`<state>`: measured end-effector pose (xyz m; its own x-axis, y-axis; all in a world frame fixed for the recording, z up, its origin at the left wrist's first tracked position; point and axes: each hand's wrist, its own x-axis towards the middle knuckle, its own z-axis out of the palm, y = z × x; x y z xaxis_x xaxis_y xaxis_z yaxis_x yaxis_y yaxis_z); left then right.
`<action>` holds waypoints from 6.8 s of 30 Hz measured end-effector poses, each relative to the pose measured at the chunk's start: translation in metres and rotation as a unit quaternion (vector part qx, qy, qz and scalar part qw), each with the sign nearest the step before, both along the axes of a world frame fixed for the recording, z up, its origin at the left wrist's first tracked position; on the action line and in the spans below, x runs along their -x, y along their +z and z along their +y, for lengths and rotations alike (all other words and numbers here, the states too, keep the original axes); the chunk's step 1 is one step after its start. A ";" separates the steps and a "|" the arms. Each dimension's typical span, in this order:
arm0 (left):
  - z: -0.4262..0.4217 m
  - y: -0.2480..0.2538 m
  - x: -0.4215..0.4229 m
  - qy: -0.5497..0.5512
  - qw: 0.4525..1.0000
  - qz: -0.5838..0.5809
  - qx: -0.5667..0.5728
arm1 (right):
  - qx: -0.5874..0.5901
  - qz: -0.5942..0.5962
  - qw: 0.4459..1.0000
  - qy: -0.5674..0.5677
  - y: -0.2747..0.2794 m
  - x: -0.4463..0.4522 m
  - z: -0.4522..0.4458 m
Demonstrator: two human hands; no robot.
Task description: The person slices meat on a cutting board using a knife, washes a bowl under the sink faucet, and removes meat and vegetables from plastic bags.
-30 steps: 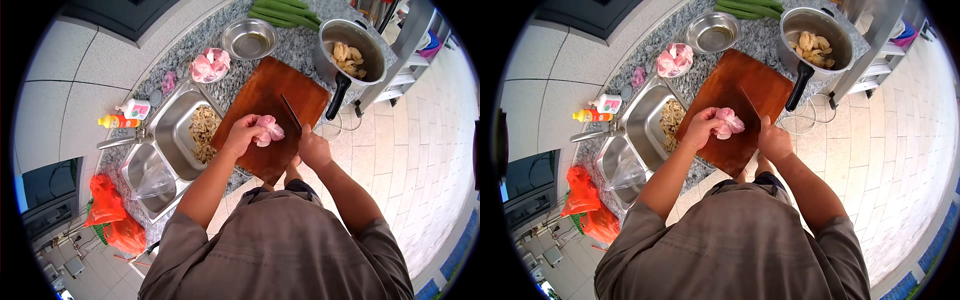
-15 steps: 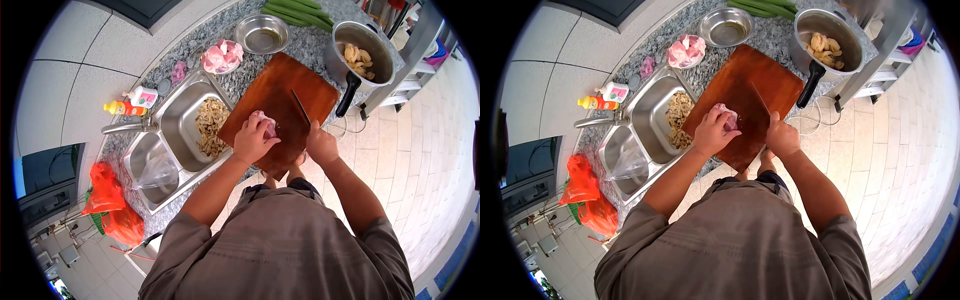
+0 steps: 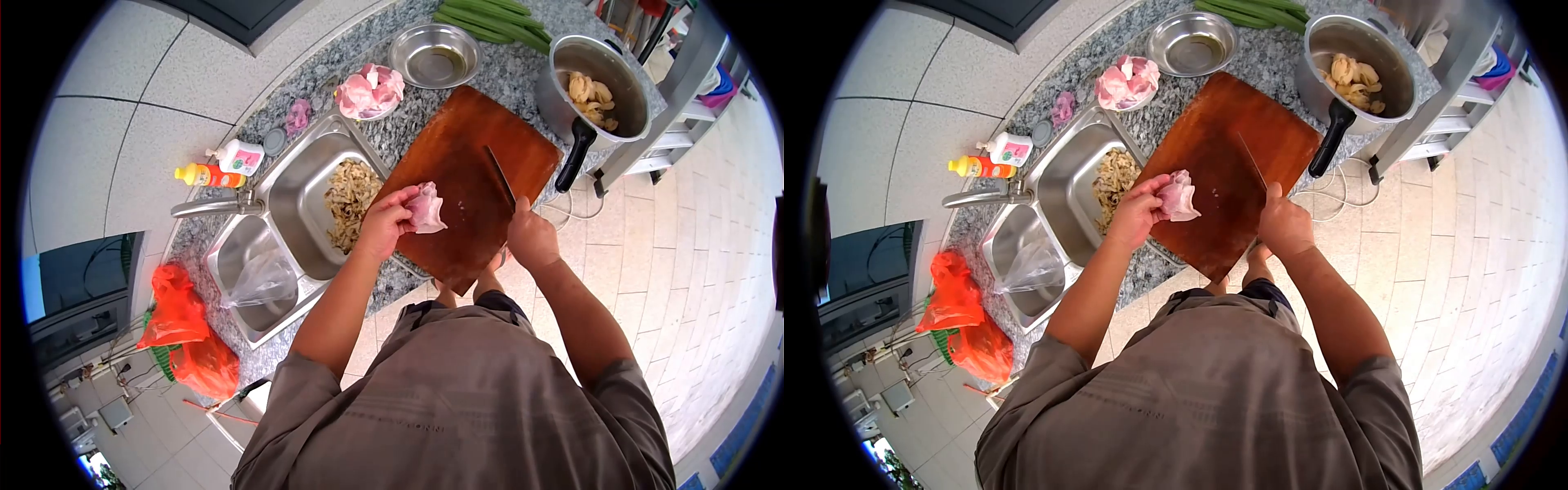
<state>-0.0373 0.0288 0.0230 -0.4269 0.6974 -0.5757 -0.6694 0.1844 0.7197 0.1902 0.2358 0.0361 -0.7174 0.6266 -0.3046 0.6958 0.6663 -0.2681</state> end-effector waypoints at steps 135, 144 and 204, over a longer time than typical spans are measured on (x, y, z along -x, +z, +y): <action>0.016 -0.042 -0.055 0.077 0.763 0.633 0.107 | 0.118 -0.065 0.961 0.243 0.025 0.100 -0.045; -0.012 -0.046 -0.069 0.187 0.853 0.466 0.143 | 0.167 -0.007 0.976 0.141 0.019 0.006 -0.029; -0.030 -0.018 -0.040 -0.043 0.688 0.723 0.054 | 0.037 0.035 0.983 0.176 0.036 0.007 -0.076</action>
